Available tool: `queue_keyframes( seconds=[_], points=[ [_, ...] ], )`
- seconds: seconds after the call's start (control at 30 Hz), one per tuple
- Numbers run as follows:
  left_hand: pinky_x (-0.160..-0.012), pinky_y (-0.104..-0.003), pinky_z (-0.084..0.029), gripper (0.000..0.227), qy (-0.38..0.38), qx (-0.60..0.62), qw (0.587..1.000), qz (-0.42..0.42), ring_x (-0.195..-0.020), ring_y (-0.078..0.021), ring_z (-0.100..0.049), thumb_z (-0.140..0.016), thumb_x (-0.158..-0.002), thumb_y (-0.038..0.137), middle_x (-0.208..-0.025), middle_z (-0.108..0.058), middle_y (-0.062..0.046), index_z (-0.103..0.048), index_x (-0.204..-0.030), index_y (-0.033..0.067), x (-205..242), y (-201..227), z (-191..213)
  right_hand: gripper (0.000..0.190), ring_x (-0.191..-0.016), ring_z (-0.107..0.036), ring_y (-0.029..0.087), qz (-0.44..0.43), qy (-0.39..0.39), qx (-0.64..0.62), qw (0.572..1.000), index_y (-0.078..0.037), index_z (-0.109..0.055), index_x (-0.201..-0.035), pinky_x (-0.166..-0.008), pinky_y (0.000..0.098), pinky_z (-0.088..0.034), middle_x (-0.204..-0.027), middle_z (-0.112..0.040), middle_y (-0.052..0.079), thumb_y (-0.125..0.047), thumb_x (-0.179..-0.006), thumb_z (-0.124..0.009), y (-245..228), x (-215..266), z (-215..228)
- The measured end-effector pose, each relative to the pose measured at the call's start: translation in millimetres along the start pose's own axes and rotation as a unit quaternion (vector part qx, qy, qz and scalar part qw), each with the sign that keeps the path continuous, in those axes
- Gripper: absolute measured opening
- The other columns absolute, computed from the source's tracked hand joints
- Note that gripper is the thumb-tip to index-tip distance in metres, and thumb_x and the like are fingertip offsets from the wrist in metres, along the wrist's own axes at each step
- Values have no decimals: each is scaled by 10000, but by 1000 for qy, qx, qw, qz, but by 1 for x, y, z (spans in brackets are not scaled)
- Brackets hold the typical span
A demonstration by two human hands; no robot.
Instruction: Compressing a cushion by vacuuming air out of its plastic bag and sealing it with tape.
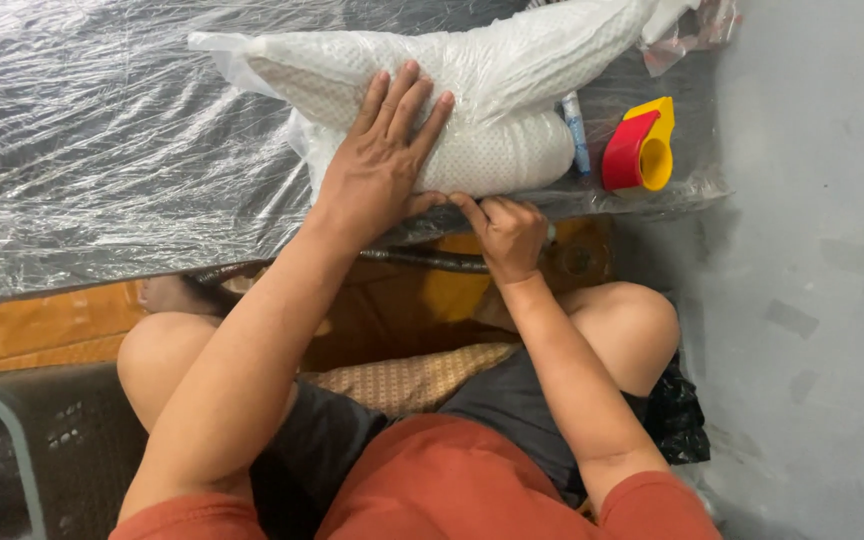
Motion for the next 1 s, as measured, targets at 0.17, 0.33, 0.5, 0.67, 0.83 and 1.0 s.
queue_keyframes(
  seconds=[0.17,0.33,0.5,0.67,0.83,1.0],
  points=[
    [-1277,-478,-80,1146,14,13,1000,-1,-1524,-359,-216,-890,-646,483,-1561,-450,-253,-418,-1564,-16,0,1,4,510,-427,-417,202,66,10,1,998,-74,-553,-529,-545,323,-418,-514,-585,43,-253,-922,-824,2,2,-5],
    [-1281,-462,-26,1193,-9,-18,1000,-1,-1541,-353,-174,-835,-675,596,-1585,-425,-260,-376,-1587,-21,-2,-1,-3,487,-450,-456,180,103,15,-4,995,-82,-569,-553,-543,313,-428,-541,-598,26,-243,-956,-792,3,-1,-4],
    [-1281,-464,-24,1224,-6,-11,1000,1,-1541,-352,-169,-876,-609,528,-1590,-415,-254,-376,-1588,-10,-2,-3,-5,489,-460,-469,182,97,3,2,995,-79,-567,-551,-568,308,-441,-550,-608,22,-246,-944,-807,3,-1,-2],
    [-1284,-465,-19,1258,-7,-26,1000,0,-1541,-360,-166,-892,-561,501,-1588,-407,-257,-376,-1588,-11,-1,-6,-9,486,-420,-470,191,66,-66,22,995,-98,-571,-553,-524,322,-427,-525,-599,11,-299,-889,-858,-8,-18,21],
    [-1279,-469,-12,1245,-14,-24,1000,-5,-1544,-361,-143,-868,-610,544,-1599,-389,-262,-354,-1594,-21,-2,-5,-12,584,-1342,-465,281,123,-72,39,989,-191,-509,-1480,-1117,479,-330,-1428,-464,62,-131,-934,-708,-17,-31,30],
    [-1280,-476,-35,1233,5,-17,1000,-2,-1536,-367,-176,-887,-590,519,-1588,-408,-259,-383,-1581,-14,-2,-4,-6,767,-1629,-18,287,112,-151,70,980,-346,-270,-1662,-1348,597,4,-1745,-55,-36,-31,-1045,-600,-4,3,-28]
  ],
)
Point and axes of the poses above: each hand's wrist, its own x-axis away from the middle knuckle, its own z-axis out of the back of the hand, y = z × x, the point moved 7 cm from there along -x, towards the middle knuckle
